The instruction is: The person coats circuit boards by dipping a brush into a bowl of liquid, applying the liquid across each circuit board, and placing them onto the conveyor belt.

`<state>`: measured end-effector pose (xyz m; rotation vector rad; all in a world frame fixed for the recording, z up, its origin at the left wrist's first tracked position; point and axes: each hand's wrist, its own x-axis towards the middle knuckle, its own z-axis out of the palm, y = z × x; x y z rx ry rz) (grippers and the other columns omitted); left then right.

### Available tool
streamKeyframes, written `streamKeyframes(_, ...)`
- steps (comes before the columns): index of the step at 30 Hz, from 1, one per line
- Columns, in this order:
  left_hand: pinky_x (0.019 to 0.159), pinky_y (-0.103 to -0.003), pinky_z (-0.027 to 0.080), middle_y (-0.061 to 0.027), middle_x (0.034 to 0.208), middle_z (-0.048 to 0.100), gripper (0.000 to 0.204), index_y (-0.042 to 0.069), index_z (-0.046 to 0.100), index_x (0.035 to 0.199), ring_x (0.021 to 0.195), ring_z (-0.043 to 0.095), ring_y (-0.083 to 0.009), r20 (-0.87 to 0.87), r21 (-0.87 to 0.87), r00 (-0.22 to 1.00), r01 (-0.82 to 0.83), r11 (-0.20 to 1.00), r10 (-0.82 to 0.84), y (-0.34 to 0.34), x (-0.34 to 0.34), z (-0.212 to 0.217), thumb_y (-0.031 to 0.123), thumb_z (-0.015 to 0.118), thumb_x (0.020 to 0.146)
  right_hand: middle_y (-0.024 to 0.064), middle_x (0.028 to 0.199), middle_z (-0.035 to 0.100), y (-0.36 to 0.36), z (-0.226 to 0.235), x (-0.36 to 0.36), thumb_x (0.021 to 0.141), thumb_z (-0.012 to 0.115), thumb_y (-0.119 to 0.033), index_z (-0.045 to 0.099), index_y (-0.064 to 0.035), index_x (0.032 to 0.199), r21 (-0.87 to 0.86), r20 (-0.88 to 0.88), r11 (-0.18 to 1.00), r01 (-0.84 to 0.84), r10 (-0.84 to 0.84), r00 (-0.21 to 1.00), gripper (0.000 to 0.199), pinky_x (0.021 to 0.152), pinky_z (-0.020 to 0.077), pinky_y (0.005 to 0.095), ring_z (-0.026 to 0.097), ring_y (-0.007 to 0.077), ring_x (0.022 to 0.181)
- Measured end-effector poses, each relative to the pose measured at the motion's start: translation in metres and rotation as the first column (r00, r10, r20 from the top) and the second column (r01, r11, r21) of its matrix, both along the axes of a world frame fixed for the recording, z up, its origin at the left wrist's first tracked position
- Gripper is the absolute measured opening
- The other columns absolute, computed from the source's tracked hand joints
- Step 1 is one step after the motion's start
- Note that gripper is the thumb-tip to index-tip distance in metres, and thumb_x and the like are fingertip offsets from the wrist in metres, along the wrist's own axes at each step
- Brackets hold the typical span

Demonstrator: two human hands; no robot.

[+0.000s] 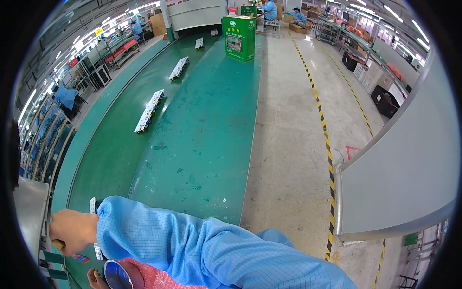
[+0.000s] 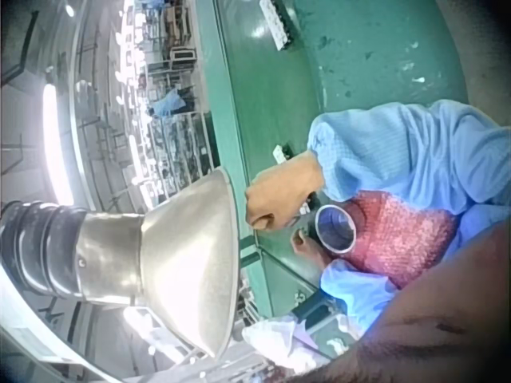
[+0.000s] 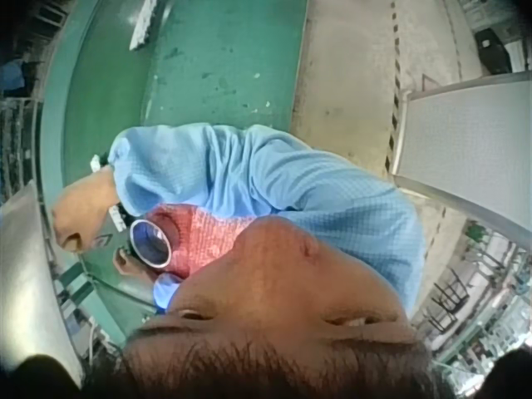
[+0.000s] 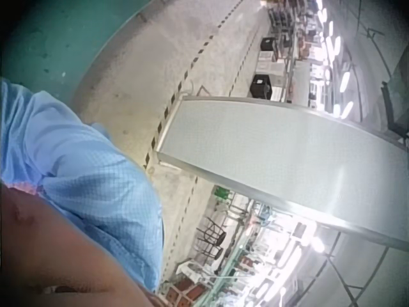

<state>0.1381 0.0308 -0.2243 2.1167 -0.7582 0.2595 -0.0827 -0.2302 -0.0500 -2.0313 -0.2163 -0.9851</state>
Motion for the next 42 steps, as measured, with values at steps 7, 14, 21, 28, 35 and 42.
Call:
streamKeyframes(7,0.077,-0.037,0.05,-0.0184,0.091,0.067,0.018,-0.006,0.067,0.094,0.082,0.062,-0.0276,-0.035,-0.034,0.999,0.024,0.999,-0.026,0.002,0.007,-0.005,0.007,0.064,0.081,0.0126,0.054,0.054,0.001,-0.001,0.0,0.056,0.061,-0.013,0.06,-0.0048,0.057,0.006,0.014,1.0,0.001,-0.001,1.0,0.008,0.049,0.041,0.0409,0.054,0.0353,0.053)
streamKeyframes(14,0.08,-0.037,0.049,-0.0193,0.091,0.067,0.02,-0.008,0.066,0.095,0.084,0.062,-0.0285,-0.065,0.001,0.998,0.007,1.0,-0.007,-0.003,-0.003,0.002,0.006,0.063,0.083,0.0124,0.054,0.055,0.004,-0.003,0.005,0.057,0.062,-0.015,0.06,-0.0047,0.057,-0.029,0.004,1.0,0.01,-0.01,1.0,0.01,0.05,0.0417,0.042,0.055,0.0348,0.055)
streamKeyframes(21,0.082,-0.038,0.049,-0.0212,0.095,0.066,0.022,-0.009,0.065,0.097,0.086,0.061,-0.0291,-0.124,-0.012,0.992,0.032,0.999,-0.033,-0.005,-0.008,0.005,0.007,0.062,0.083,0.0136,0.055,0.055,0.007,-0.007,0.009,0.057,0.062,-0.016,0.059,-0.0043,0.057,-0.034,0.015,0.999,-0.013,0.014,1.0,0.012,0.051,0.0417,0.0426,0.054,0.0359,0.055)
streamKeyframes(28,0.083,-0.039,0.048,-0.0215,0.097,0.066,0.024,-0.009,0.064,0.099,0.088,0.06,-0.03,-0.112,0.02,0.993,0.044,0.999,-0.042,-0.005,-0.008,0.005,0.008,0.061,0.083,0.014,0.054,0.054,0.008,-0.01,0.015,0.056,0.061,-0.015,0.057,-0.0038,0.056,-0.047,0.027,0.999,-0.01,0.012,1.0,0.012,0.05,0.0407,0.0429,0.052,0.0364,0.054)
streamKeyframes(35,0.084,-0.039,0.047,-0.0215,0.099,0.065,0.023,-0.009,0.064,0.099,0.09,0.06,-0.0298,-0.137,0.007,0.99,0.028,1.0,-0.027,-0.005,-0.006,0.003,0.007,0.06,0.083,0.0136,0.055,0.054,0.01,-0.011,0.015,0.056,0.061,-0.015,0.057,-0.0045,0.056,-0.053,0.026,0.999,-0.012,0.013,1.0,0.011,0.05,0.0405,0.0431,0.053,0.036,0.055)
streamKeyframes(42,0.083,-0.038,0.047,-0.0208,0.099,0.066,0.022,-0.008,0.064,0.099,0.09,0.06,-0.0295,-0.131,-0.019,0.989,0.072,0.997,-0.073,-0.002,0.0,-0.002,0.006,0.059,0.082,0.0137,0.055,0.054,0.012,-0.014,0.017,0.056,0.062,-0.015,0.057,-0.0041,0.056,-0.047,0.023,0.999,-0.013,0.014,1.0,0.012,0.05,0.0406,0.0434,0.053,0.0361,0.055)
